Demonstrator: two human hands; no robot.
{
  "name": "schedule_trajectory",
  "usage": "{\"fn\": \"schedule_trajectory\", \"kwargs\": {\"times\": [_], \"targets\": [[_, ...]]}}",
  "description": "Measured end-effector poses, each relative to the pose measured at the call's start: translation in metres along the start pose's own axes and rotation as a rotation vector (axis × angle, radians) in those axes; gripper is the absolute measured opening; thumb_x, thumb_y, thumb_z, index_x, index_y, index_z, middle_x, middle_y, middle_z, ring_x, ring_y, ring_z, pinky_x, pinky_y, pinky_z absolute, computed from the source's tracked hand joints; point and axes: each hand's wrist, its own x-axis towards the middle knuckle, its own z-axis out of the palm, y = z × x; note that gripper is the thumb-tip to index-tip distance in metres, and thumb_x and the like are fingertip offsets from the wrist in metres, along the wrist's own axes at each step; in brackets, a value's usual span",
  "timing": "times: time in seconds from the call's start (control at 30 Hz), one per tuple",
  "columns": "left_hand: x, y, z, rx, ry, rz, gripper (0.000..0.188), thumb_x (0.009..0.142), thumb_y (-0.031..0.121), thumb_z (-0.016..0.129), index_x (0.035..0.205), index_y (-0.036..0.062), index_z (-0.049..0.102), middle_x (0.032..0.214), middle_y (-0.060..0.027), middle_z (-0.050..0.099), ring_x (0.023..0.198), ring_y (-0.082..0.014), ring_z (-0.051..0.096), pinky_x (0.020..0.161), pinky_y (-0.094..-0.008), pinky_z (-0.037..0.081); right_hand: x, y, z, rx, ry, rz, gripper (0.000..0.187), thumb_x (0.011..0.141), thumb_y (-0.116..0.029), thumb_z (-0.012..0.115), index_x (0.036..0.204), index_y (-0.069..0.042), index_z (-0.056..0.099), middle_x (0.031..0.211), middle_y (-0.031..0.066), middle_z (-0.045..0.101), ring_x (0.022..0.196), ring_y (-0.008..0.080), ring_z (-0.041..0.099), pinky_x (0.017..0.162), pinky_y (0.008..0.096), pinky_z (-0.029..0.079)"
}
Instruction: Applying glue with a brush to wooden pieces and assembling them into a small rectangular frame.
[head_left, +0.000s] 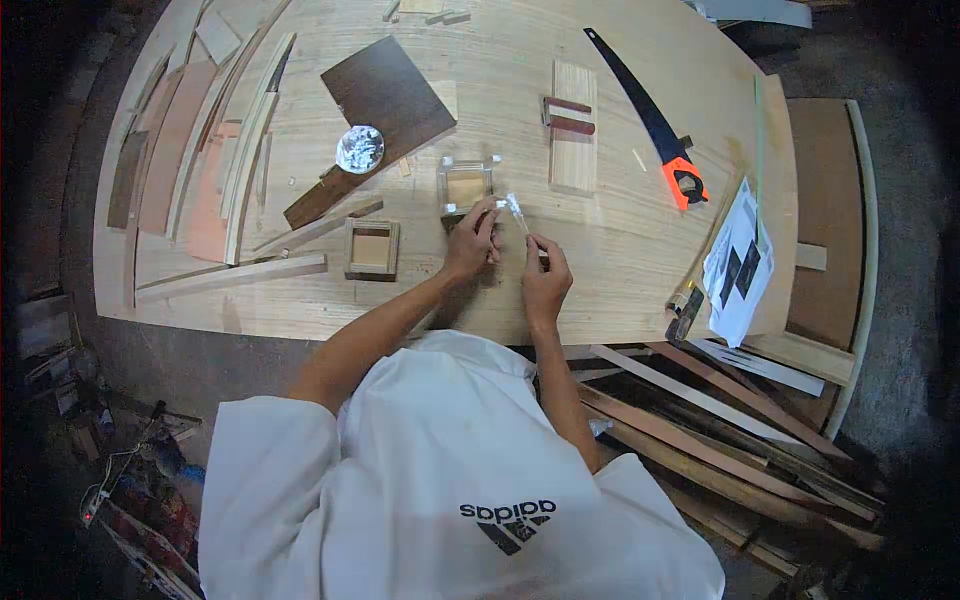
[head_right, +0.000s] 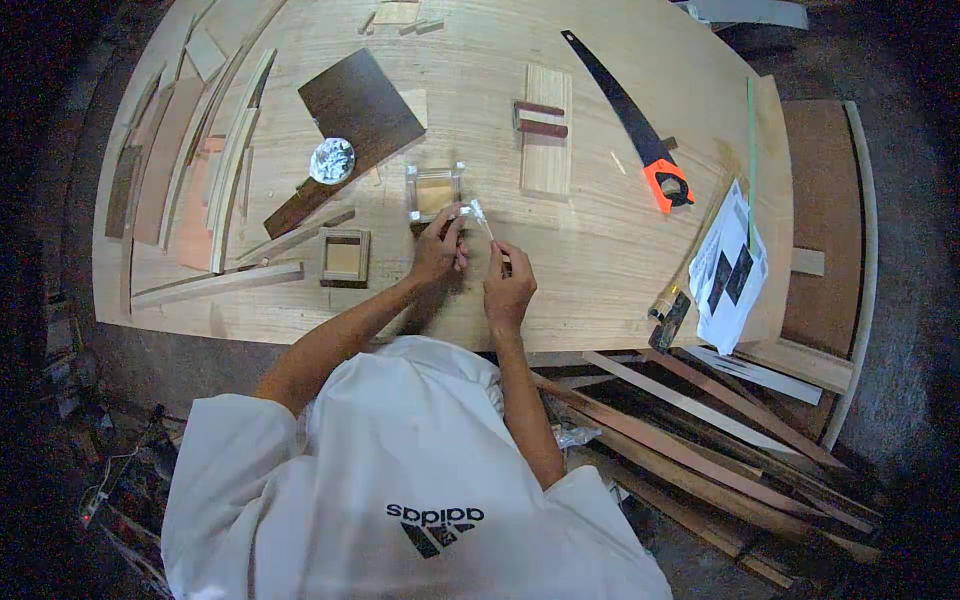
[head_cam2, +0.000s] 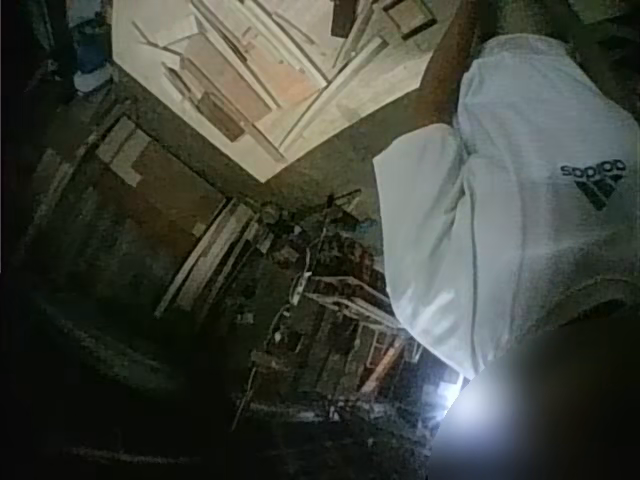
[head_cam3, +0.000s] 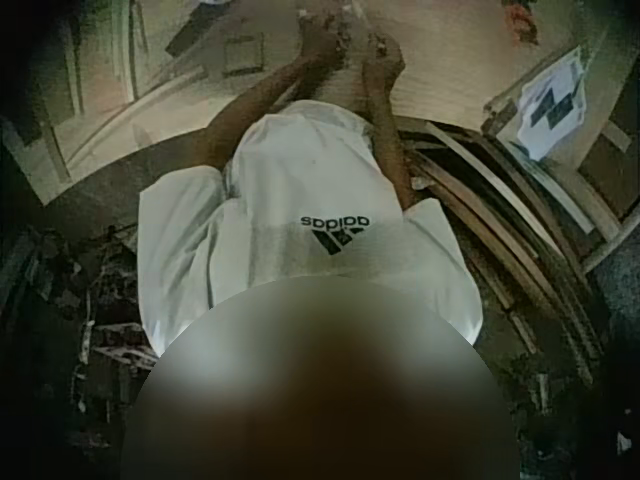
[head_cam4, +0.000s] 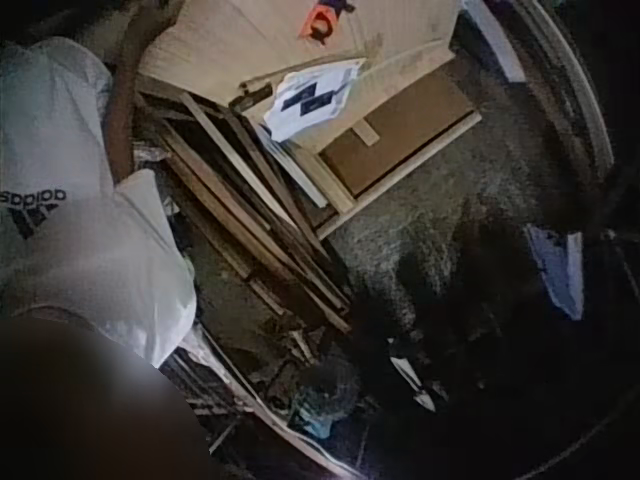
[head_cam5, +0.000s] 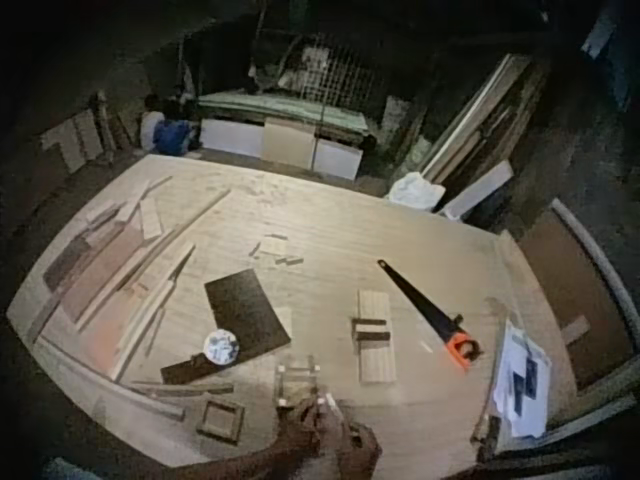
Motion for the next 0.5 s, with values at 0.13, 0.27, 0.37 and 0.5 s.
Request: {"fn": "schedule_trajectory", "kwargs": {"times": [0.13, 0.27, 0.37, 0.5], "targets": [[-0.001, 0.0, 0.002, 0.034, 0.023, -0.021, 0.033, 0.106, 0.021, 0.05, 0.138, 0.0157, 0.056, 0.064, -0.0047, 0.059, 0.047, -0.0106, 0.057, 0.044, -0.0275, 0.048, -0.001, -0.004, 0.0, 0.029, -0.02, -0.027, 0.015, 0.096, -0.011, 0.066, 0.105, -0.002, 0.072, 0.1, 0.015, 0.07, 0.082, 0.025, 0.069, 0.071, 0.0344, 0.056], [0.001, 0.0, 0.003, -0.003, 0.0, -0.021, 0.035, 0.105, 0.019, 0.052, 0.14, 0.0165, 0.054, 0.064, -0.0039, 0.057, 0.048, -0.0109, 0.056, 0.043, -0.0269, 0.046, 0.0, -0.004, -0.001, -0.011, -0.014, -0.088, 0.014, 0.095, -0.009, 0.064, 0.106, -0.002, 0.071, 0.099, 0.0148, 0.069, 0.082, 0.0259, 0.069, 0.07, 0.035, 0.056], [0.003, -0.005, 0.001, -0.047, 0.01, -0.073, 0.034, 0.105, 0.019, 0.051, 0.139, 0.015, 0.054, 0.064, -0.0042, 0.058, 0.048, -0.0112, 0.055, 0.043, -0.0269, 0.046, 0.0, -0.006, -0.001, -0.039, -0.021, -0.149, 0.014, 0.095, -0.007, 0.064, 0.106, -0.002, 0.071, 0.1, 0.0144, 0.068, 0.084, 0.0275, 0.069, 0.071, 0.036, 0.056], [0.006, -0.014, 0.0, 0.015, 0.042, 0.025, 0.035, 0.105, 0.022, 0.051, 0.14, 0.0154, 0.055, 0.063, -0.0042, 0.059, 0.046, -0.011, 0.056, 0.043, -0.027, 0.047, 0.0, -0.004, -0.001, -0.118, -0.026, -0.219, 0.013, 0.094, -0.006, 0.064, 0.105, -0.002, 0.071, 0.101, 0.0136, 0.067, 0.088, 0.0299, 0.068, 0.076, 0.0379, 0.055]]}}
